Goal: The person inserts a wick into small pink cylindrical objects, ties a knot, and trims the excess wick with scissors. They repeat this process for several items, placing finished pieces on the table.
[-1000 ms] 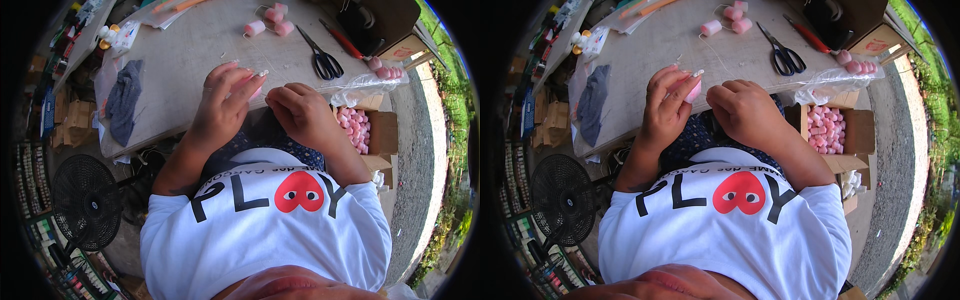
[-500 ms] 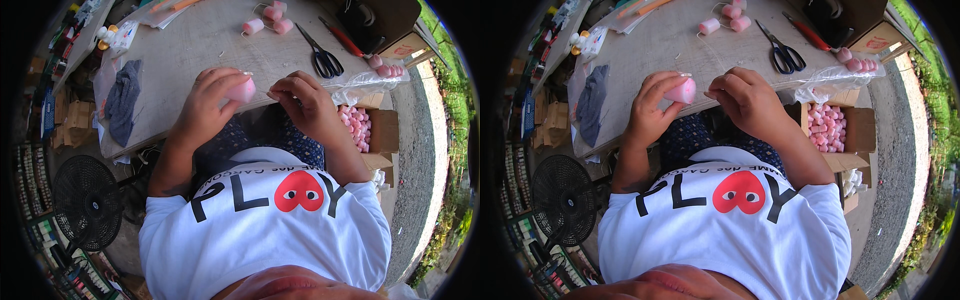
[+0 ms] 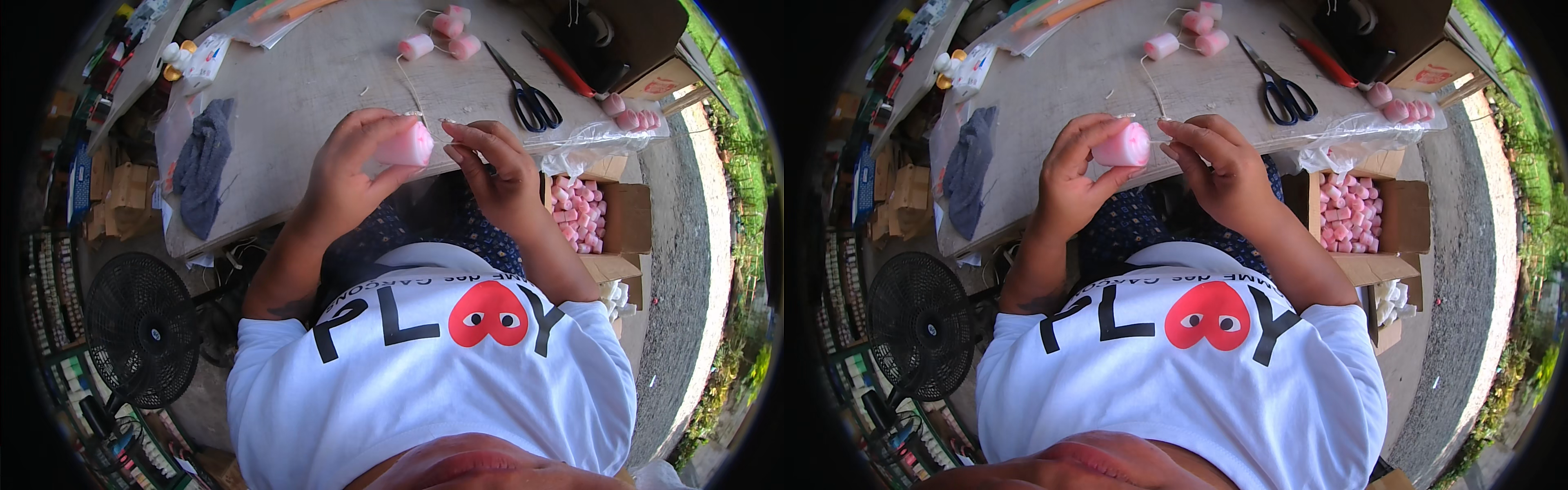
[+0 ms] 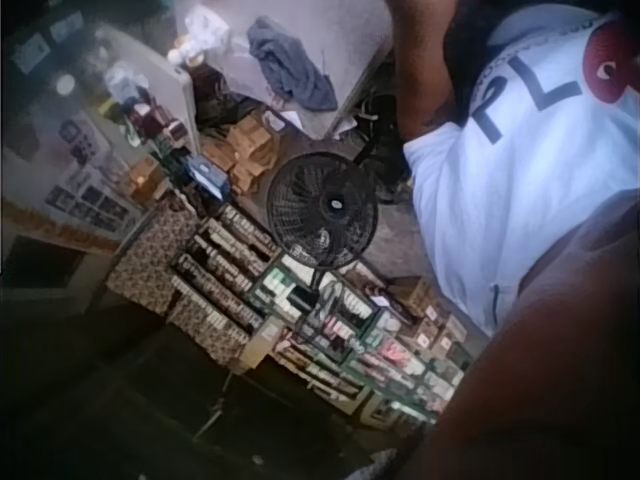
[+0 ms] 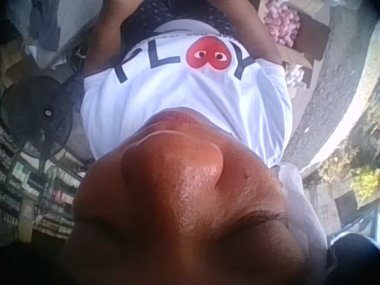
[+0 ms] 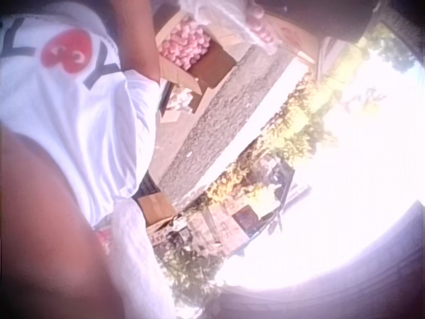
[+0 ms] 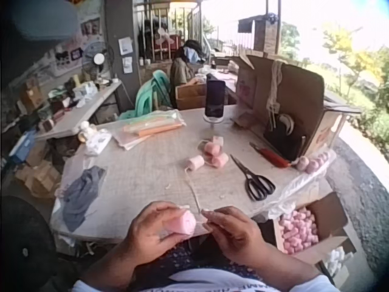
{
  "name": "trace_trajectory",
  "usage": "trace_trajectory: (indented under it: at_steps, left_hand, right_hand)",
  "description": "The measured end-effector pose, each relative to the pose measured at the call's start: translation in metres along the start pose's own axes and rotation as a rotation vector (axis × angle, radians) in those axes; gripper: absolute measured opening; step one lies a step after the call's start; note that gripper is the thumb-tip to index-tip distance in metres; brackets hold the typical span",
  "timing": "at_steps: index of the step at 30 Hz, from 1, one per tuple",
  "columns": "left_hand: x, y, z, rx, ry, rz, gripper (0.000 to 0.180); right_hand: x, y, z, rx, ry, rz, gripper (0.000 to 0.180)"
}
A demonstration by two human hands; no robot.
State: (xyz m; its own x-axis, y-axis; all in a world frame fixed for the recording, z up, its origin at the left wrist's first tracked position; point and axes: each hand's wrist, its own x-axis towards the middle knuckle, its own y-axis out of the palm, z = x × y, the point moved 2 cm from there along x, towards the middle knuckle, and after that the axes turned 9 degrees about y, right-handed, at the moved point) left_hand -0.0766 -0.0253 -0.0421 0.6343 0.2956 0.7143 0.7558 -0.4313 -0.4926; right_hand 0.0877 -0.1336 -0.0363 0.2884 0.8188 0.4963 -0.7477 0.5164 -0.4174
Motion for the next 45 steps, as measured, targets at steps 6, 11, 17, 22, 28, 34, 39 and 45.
trace_trajectory:
  at_steps: [6,11,17,22,28,34,39,45]
  left_hand:
    - [-0.006,0.003,0.004,-0.19,-0.157,-0.016,0.063]
    - [-0.004,0.003,0.003,-0.23,-0.146,-0.03,0.068]
    - [0.0,0.004,0.003,-0.302,-0.106,-0.075,0.074]
    - [0.006,0.004,0.0,-0.245,-0.024,-0.095,0.083]
    - [0.009,0.008,-0.003,-0.276,0.008,-0.179,0.088]
    - [0.007,0.009,-0.002,-0.437,-0.075,-0.195,0.083]
    - [0.004,0.012,-0.001,-0.481,-0.166,-0.173,0.079]
    - [0.003,0.009,0.002,-0.589,-0.282,-0.194,0.074]
  right_hand:
    - [0.0,-0.003,-0.005,-0.058,-0.107,-0.014,0.028]
    - [0.001,-0.001,0.002,-0.061,-0.077,0.011,0.026]
    - [0.0,0.0,-0.005,0.0,-0.086,0.028,0.026]
    - [0.003,0.0,-0.002,-0.007,-0.056,0.002,0.025]
    - [-0.003,0.003,-0.016,0.117,0.147,-0.004,0.019]
    - [-0.001,0.001,-0.011,0.039,0.046,-0.02,0.017]
    - [0.0,0.002,-0.009,-0.034,-0.055,-0.05,0.019]
    - [0.0,0.002,-0.005,-0.113,-0.09,-0.096,0.021]
